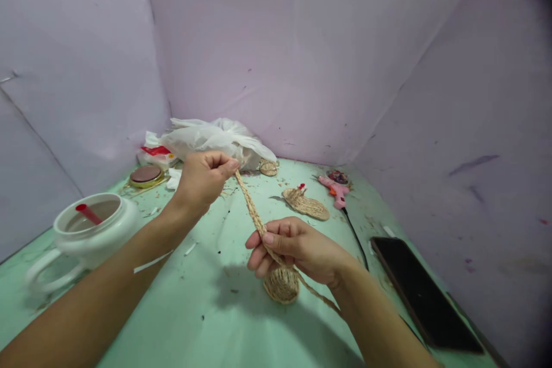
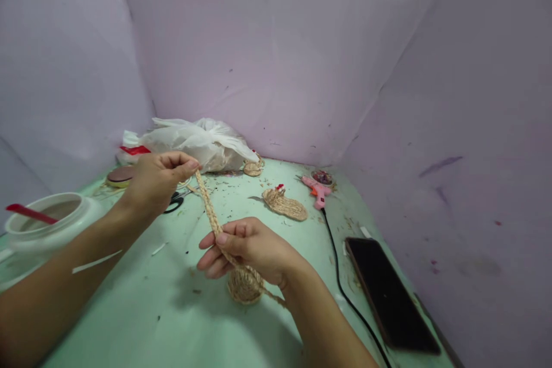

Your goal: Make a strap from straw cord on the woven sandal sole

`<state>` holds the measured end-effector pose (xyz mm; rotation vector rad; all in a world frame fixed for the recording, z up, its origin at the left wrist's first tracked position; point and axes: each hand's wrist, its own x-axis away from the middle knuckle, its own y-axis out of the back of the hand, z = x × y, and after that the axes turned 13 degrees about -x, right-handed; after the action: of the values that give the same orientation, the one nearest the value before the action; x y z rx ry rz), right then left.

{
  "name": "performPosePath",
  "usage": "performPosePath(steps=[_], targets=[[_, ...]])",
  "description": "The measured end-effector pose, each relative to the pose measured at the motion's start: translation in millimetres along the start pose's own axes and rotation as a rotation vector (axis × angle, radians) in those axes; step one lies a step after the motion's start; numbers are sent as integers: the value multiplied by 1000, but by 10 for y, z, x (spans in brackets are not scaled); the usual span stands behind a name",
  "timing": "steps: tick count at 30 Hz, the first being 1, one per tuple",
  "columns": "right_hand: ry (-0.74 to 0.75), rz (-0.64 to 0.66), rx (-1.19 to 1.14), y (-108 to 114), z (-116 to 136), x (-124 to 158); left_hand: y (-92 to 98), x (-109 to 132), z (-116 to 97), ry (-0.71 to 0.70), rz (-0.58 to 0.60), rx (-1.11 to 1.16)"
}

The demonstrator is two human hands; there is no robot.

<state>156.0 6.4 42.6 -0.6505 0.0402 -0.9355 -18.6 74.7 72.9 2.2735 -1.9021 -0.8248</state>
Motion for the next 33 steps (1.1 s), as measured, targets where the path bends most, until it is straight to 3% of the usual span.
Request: performPosePath(steps=[5, 17, 22, 26, 30, 33], targets=[[18, -45, 91, -1, 29, 47, 18, -15, 5, -12, -19, -22], [160, -392, 441, -43, 47, 128, 72, 44, -70, -41, -31, -58], [329, -573, 679, -38, 192, 183, 99, 3, -72, -10, -55, -4], [442, -743, 643, -32, 265, 183, 122, 12, -107, 36, -70, -43], [372, -733, 539, -31, 253, 171, 110, -14, -81, 51, -50, -76], [358, -666, 539, -1, 204, 179, 78, -121, 65, 91, 28, -5]])
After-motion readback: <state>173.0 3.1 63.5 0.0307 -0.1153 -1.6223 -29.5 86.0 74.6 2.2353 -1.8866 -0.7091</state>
